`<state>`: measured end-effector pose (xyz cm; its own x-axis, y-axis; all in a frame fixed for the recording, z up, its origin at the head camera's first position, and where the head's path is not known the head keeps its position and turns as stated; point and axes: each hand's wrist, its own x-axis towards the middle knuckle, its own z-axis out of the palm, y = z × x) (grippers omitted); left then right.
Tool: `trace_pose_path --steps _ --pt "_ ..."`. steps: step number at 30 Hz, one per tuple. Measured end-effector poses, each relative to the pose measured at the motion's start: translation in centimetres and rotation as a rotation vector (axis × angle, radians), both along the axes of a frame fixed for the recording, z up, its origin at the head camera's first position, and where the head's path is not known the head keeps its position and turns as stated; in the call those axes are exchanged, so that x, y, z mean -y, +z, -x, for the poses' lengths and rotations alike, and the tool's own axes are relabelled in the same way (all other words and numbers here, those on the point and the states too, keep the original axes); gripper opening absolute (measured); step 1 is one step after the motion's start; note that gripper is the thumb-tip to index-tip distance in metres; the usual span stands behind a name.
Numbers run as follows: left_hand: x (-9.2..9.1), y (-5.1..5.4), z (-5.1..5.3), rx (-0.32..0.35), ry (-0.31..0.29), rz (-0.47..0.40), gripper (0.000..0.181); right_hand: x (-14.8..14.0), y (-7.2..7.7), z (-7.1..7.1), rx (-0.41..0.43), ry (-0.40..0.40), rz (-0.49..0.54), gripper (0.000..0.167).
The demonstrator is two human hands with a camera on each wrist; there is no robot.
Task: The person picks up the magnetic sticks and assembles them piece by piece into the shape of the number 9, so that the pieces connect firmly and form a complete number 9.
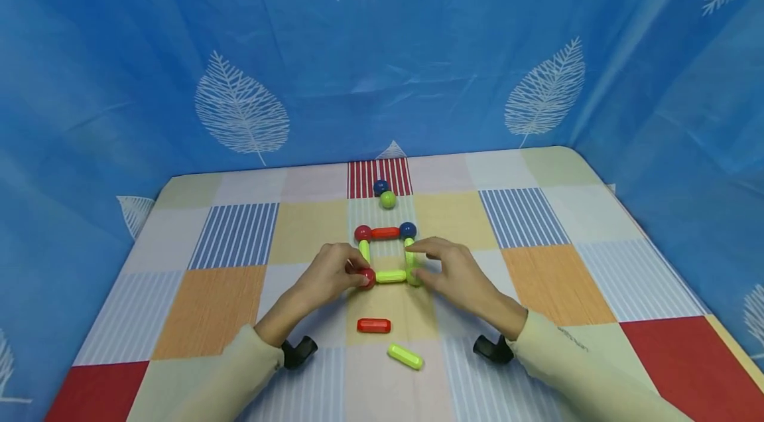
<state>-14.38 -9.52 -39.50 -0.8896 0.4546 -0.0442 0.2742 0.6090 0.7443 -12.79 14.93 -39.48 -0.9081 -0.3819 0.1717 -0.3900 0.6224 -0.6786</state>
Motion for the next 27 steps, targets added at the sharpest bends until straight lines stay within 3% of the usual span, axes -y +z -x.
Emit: trace_pose_path --steps 3,5,11,19,27 --pt "-0.1 0.4 0.2 0.004 0.015 0.017 0.010 0.0 1.9 1.8 -0.020 -0.010 0.005 0.033" --pt "-0.1 0.5 0.3 0.018 0.026 0.029 0.011 0.0 2.7 3.3 0.012 -0.005 -0.004 0.031" --pt "-0.1 0.3 0.3 0.044 0.010 0.022 0.012 0.6 2.2 6.2 0.143 0.018 -0.021 0.030" --pt "-0.2 0.0 0.2 0.024 -0.001 0.003 0.012 1.4 0.8 7.2 0.106 -0.014 -0.169 0.024" --pt "-0.1 0.1 0.1 0.020 -0.006 0.000 0.013 1.6 0.1 7.5 0.075 -0.017 -0.173 0.021"
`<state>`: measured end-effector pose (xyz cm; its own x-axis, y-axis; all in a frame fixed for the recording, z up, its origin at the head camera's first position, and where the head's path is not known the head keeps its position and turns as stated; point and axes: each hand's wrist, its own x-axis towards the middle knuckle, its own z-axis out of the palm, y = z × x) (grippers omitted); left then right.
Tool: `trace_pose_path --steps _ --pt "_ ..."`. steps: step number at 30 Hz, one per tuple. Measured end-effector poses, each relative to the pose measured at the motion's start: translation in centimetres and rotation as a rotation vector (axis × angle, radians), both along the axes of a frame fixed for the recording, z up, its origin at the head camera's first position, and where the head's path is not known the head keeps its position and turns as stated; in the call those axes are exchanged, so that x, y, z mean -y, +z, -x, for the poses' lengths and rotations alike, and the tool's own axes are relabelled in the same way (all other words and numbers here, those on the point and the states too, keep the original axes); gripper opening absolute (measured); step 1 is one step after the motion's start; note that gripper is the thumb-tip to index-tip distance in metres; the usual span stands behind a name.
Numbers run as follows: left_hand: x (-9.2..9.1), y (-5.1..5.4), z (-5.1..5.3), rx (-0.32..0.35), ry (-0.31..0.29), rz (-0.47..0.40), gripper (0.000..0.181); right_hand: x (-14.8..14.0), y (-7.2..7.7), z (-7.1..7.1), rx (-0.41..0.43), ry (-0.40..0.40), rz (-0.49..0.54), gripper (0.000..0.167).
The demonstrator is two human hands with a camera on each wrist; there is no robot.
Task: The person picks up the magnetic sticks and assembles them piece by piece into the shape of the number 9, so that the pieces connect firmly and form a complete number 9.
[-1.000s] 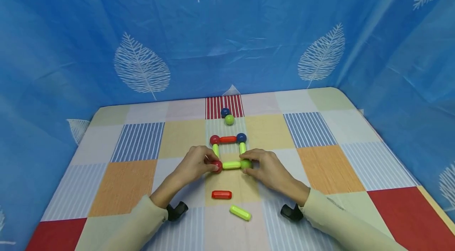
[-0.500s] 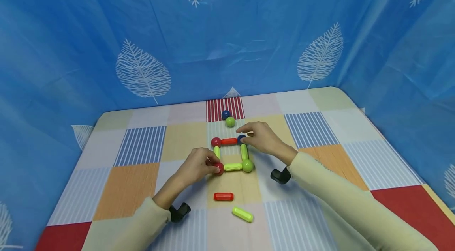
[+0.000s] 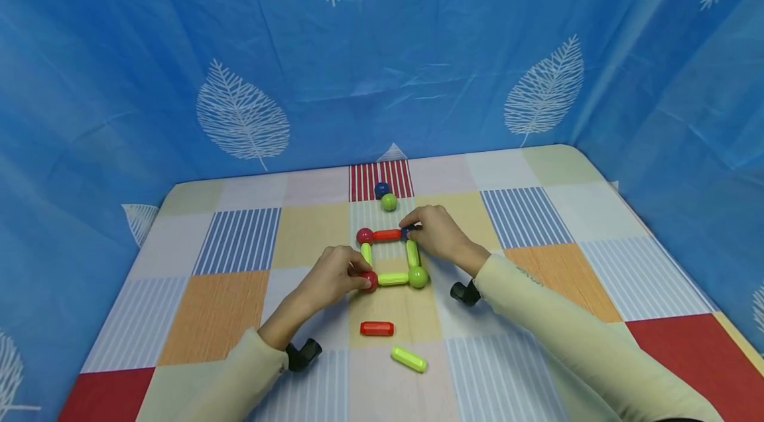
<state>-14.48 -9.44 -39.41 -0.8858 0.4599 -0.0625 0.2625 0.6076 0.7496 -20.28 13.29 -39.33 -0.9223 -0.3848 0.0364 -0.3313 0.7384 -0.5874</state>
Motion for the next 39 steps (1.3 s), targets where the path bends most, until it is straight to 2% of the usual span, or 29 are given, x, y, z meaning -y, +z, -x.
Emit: trace_pose_path --steps 14,21,30,39 --pt "-0.13 -0.07 -0.03 0.002 0.013 -0.006 0.011 -0.01 0.41 0.52 0.081 -0.017 -0.036 0.023" --pt "-0.01 0.06 -0.09 -0.017 0.012 0.008 0.007 -0.27 0.47 0.62 0.078 -0.010 -0.025 0.023" --pt "-0.18 -0.06 0.03 -0.097 0.021 0.048 0.008 -0.22 0.41 0.66 0.067 0.003 -0.042 0.023" --pt "-0.41 -0.03 0.03 -0.089 0.021 0.077 0.008 -0.30 0.32 0.69 0.066 0.004 -0.035 0.023"
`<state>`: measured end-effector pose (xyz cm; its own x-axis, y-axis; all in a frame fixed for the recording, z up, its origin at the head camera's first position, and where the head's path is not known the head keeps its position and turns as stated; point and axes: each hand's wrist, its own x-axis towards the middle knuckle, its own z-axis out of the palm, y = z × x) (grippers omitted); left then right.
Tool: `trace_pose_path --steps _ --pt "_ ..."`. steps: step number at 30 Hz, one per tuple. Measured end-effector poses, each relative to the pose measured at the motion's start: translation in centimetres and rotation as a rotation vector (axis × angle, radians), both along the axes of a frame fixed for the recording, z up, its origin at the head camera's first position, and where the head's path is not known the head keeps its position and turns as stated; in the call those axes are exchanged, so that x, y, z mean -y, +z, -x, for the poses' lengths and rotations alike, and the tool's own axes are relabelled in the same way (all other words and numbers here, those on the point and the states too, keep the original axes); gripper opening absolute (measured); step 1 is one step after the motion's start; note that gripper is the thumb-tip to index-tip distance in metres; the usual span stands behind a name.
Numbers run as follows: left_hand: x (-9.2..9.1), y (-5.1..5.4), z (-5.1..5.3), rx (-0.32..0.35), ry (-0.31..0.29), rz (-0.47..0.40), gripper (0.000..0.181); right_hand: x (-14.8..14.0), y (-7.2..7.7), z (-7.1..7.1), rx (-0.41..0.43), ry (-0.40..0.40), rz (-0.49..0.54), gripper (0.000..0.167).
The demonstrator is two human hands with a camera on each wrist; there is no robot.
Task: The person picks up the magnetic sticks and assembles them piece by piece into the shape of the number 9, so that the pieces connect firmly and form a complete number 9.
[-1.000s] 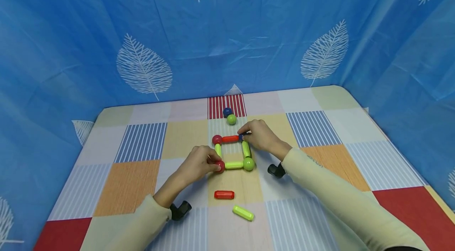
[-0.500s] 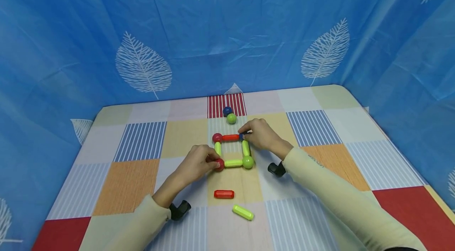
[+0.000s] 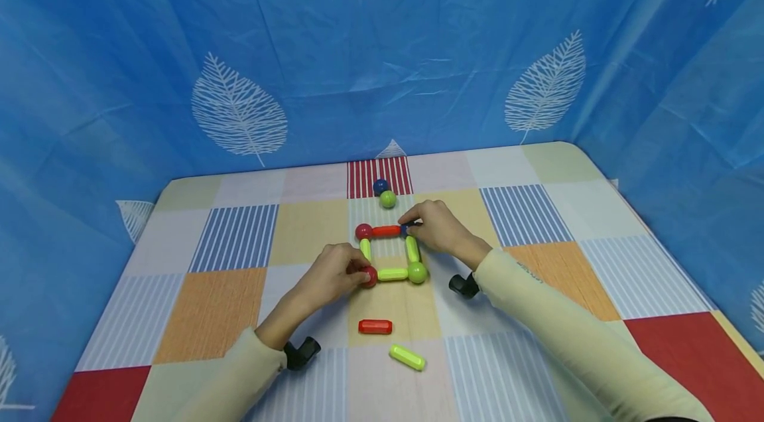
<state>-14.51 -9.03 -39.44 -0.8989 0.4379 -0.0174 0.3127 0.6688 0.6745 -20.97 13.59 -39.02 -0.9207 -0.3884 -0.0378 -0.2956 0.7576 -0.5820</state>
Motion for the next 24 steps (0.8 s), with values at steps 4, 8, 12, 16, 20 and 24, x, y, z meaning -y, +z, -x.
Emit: trace_pose_path --steps 4,8,12,16,20,24 --pt "-0.2 -0.1 -0.1 0.017 -0.001 0.006 0.010 0.1 -0.1 0.0 0.005 -0.011 0.000 0.023" --pt "0.0 -0.1 -0.1 0.024 -0.010 -0.003 0.010 0.1 -0.1 -0.1 0.006 -0.014 0.001 0.024" --pt "0.6 0.4 0.8 0.044 -0.043 -0.028 0.012 0.0 0.1 -0.3 0.001 -0.005 -0.001 0.024" --pt "1.0 0.9 2.9 0.017 -0.027 -0.104 0.013 0.0 0.2 -0.3 -0.002 -0.008 0.004 0.024" --pt "1.0 0.7 4.9 -0.002 0.002 -0.127 0.019 0.0 0.1 -0.3 0.004 -0.012 0.008 0.023" --pt "0.6 0.2 6.1 0.026 -0.028 -0.051 0.025 0.0 0.0 -0.2 -0.009 -0.005 0.004 0.023"
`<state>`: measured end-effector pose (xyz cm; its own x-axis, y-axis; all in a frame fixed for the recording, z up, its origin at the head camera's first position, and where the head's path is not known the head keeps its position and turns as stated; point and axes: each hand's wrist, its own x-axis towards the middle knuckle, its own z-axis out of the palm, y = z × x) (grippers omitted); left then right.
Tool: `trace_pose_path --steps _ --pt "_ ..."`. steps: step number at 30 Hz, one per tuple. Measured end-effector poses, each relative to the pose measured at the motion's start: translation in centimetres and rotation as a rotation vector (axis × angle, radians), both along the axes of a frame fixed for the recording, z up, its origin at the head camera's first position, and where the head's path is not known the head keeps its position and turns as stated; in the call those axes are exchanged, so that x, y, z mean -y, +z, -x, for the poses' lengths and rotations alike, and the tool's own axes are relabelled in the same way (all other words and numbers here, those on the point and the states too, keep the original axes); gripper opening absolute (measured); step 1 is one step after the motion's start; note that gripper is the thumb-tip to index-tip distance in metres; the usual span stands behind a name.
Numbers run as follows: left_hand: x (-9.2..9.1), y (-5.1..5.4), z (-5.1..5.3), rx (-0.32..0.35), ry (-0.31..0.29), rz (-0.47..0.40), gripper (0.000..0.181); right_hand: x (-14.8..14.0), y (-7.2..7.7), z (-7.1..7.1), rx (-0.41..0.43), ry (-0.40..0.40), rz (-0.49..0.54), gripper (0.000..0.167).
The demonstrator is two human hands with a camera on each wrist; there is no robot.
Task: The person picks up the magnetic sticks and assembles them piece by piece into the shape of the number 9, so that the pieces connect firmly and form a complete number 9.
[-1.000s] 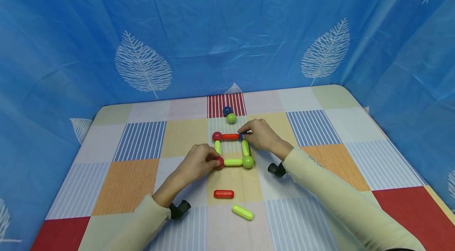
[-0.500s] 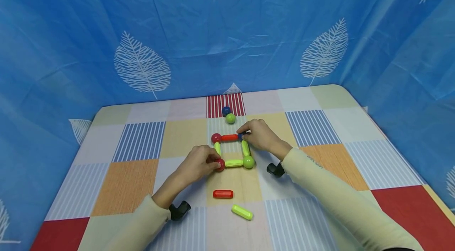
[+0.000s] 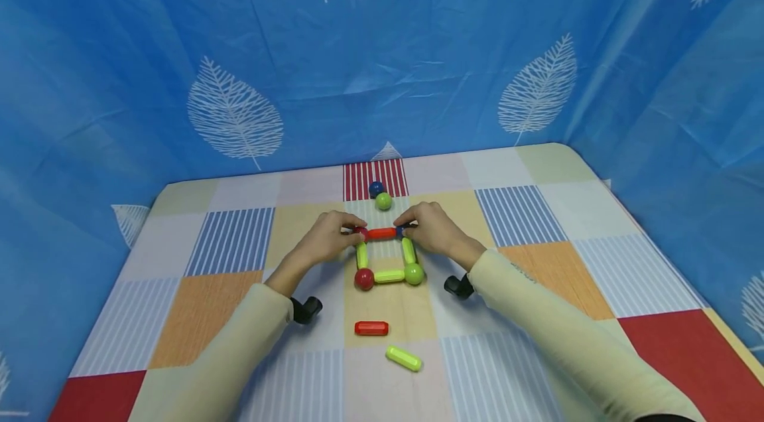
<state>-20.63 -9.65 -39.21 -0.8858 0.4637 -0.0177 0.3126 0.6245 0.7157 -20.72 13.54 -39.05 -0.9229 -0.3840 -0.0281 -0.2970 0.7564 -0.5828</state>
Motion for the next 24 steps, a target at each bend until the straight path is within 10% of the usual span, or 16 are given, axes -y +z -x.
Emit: trace_pose_path --steps 24 --pt "-0.85 -0.24 0.56 0.030 0.045 0.055 0.024 -0.14 0.05 0.14 0.031 -0.019 0.012 0.024"
